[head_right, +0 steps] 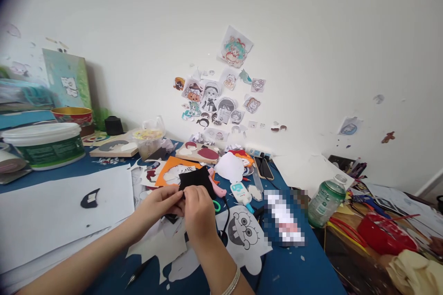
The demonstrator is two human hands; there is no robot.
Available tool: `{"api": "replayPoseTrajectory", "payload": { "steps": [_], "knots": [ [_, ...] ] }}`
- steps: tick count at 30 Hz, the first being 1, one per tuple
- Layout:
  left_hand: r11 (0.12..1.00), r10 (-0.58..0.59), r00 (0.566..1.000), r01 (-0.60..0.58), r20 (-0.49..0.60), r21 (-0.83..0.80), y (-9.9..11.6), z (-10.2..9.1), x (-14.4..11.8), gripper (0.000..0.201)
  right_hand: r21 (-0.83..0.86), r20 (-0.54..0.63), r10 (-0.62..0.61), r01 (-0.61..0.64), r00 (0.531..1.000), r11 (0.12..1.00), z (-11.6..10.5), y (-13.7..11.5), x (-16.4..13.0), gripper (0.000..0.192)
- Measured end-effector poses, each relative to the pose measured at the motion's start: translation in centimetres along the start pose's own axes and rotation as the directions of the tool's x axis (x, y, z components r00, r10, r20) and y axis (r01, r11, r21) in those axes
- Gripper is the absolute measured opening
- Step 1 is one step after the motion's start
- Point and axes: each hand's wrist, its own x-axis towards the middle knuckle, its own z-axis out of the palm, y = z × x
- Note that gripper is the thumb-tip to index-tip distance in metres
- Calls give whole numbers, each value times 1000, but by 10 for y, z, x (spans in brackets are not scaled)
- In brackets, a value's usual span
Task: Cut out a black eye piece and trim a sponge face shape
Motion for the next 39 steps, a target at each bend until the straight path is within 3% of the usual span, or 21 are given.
{"api": "replayPoseTrajectory", "payload": {
  "steps": [4, 9, 12, 16, 22, 27, 34, 39],
  "knots": [
    [987, 132, 991, -129, -29, 100, -1, 1, -3, 33, 88, -8, 172, -171, 985, 981, 2, -1, -3, 23],
    [952, 195, 980, -180, -38, 247, 1, 1, -7, 26, 237, 20, 356, -350, 934, 906, 0, -6, -1, 19],
    [913, 247, 967, -212, -59, 348, 0, 0, -6, 25, 314, 57, 356, -355, 933, 881, -2, -7, 1, 19],
    [797, 349, 931, -233, -110, 557, 0, 0, -7, 26, 324, 85, 299, -310, 951, 894, -3, -4, 2, 19],
    [708, 380, 922, -241, -70, 664, 2, 2, -12, 26, 239, 57, 264, -270, 963, 933, -4, -3, 1, 22],
    [632, 425, 903, -244, -66, 736, 3, 5, -14, 26, 197, 23, 321, -319, 947, 927, -4, -10, 1, 22],
    [593, 464, 885, -282, -34, 754, 4, 5, -16, 27, 229, 30, 405, -400, 914, 887, -7, -16, 2, 21],
    [611, 453, 891, -288, -27, 737, 5, 4, -18, 26, 262, 53, 456, -453, 889, 852, -11, -20, 5, 22]
  ]
}}
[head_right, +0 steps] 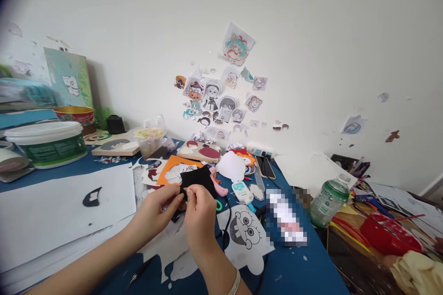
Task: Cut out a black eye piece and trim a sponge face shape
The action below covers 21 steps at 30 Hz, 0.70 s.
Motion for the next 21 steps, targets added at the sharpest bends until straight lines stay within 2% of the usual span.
{"api": "replayPoseTrajectory", "payload": {
  "steps": [17, 21],
  "knots": [
    [997, 0, 999, 4, 54, -73, 0, -4, 1, 27, 131, 51, 172, -178, 984, 975, -1, -4, 1, 23],
    [993, 96, 994, -92, 52, -79, 3, -1, -1, 22, 158, 20, 236, -236, 972, 959, -5, 2, 6, 25]
  ]
}}
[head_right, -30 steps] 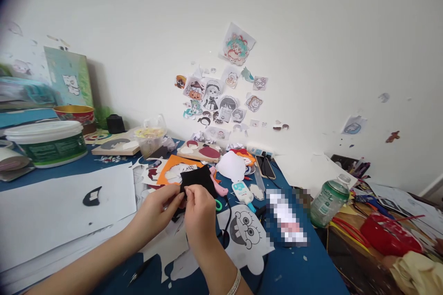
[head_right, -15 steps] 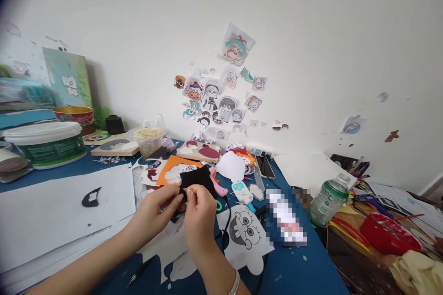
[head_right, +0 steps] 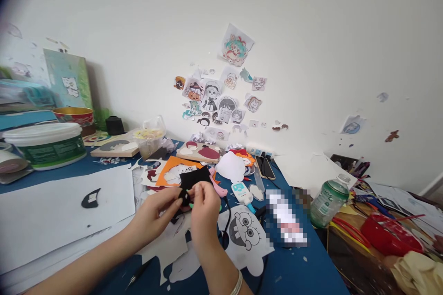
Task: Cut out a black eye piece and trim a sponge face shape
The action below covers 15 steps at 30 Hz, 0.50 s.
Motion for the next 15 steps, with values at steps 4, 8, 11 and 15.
{"api": "replayPoseTrajectory", "payload": {
  "steps": [4, 8, 11, 15],
  "knots": [
    [1000, -17, 999, 16, -40, -15, 2, 1, 1, 21, 2, -80, -73, 74, 994, 997, -6, -1, 1, 24],
    [991, -100, 988, 87, -115, -106, -2, -6, 4, 22, -79, -30, -154, 152, 988, 985, -11, -2, 6, 28],
    [975, -130, 984, 106, -118, -193, -5, -11, 5, 25, -430, 65, -161, 173, 985, 886, -17, 5, 15, 32],
    [959, -186, 977, 158, -102, -236, -4, -16, 7, 23, -719, 294, -16, 232, 956, 656, -26, 19, 23, 9]
  ]
}}
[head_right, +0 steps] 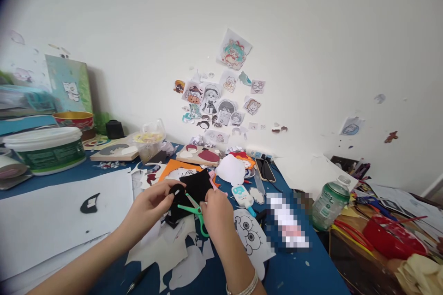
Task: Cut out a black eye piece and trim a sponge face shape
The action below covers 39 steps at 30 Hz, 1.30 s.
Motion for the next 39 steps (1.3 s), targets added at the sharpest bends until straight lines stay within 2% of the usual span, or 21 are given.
{"api": "replayPoseTrajectory", "payload": {
  "steps": [1, 4, 9, 12, 15, 18, 21, 24, 27, 31, 34, 36, 39],
  "knots": [
    [1000, -3, 1000, 3, -22, 4, 1, -1, 0, 23, -23, 55, -12, 14, 998, 1000, 1, 3, -1, 2],
    [1000, 5, 998, -4, -61, 13, 3, -5, 2, 26, -35, 118, -75, 79, 990, 996, 4, 9, -5, 18],
    [998, 48, 998, -47, -32, 43, -1, -7, 4, 26, 59, 209, -178, 169, 961, 984, 1, 16, -11, 40],
    [996, 58, 996, -52, -74, 76, -2, -6, 5, 25, 61, 257, -161, 151, 953, 987, -2, 16, -10, 47],
    [998, 29, 995, -23, -95, 64, 0, -6, 7, 23, 15, 258, -77, 76, 963, 997, -3, 12, -8, 45],
    [1000, 3, 995, 0, -103, 30, 1, -7, 7, 19, 27, 242, -51, 46, 969, 999, -3, 8, -5, 45],
    [1000, -18, 995, 19, -101, 14, -1, -7, 8, 19, 77, 184, -53, 39, 981, 996, -5, 8, -4, 50],
    [999, -28, 991, 31, -129, 27, -1, -7, 8, 19, 196, 141, -53, 24, 989, 980, -6, 12, -4, 52],
    [998, -37, 986, 46, -162, 52, 1, -7, 7, 20, 409, 213, -65, -28, 975, 912, -6, 17, -3, 42],
    [995, -46, 983, 61, -175, 80, 2, -8, 7, 22, 681, 326, -124, -142, 937, 718, -10, 19, -1, 41],
    [993, -66, 983, 81, -170, 86, 0, -8, 8, 21, 782, 366, -154, -214, 918, 585, -15, 15, 0, 45],
    [993, -67, 985, 82, -159, 87, -2, -8, 9, 21, 798, 352, -144, -217, 925, 562, -18, 10, 0, 45],
    [997, -17, 990, 28, -138, 79, -7, -7, 10, 21, 741, 246, -54, -152, 968, 654, -18, 1, 1, 43]
  ]
}}
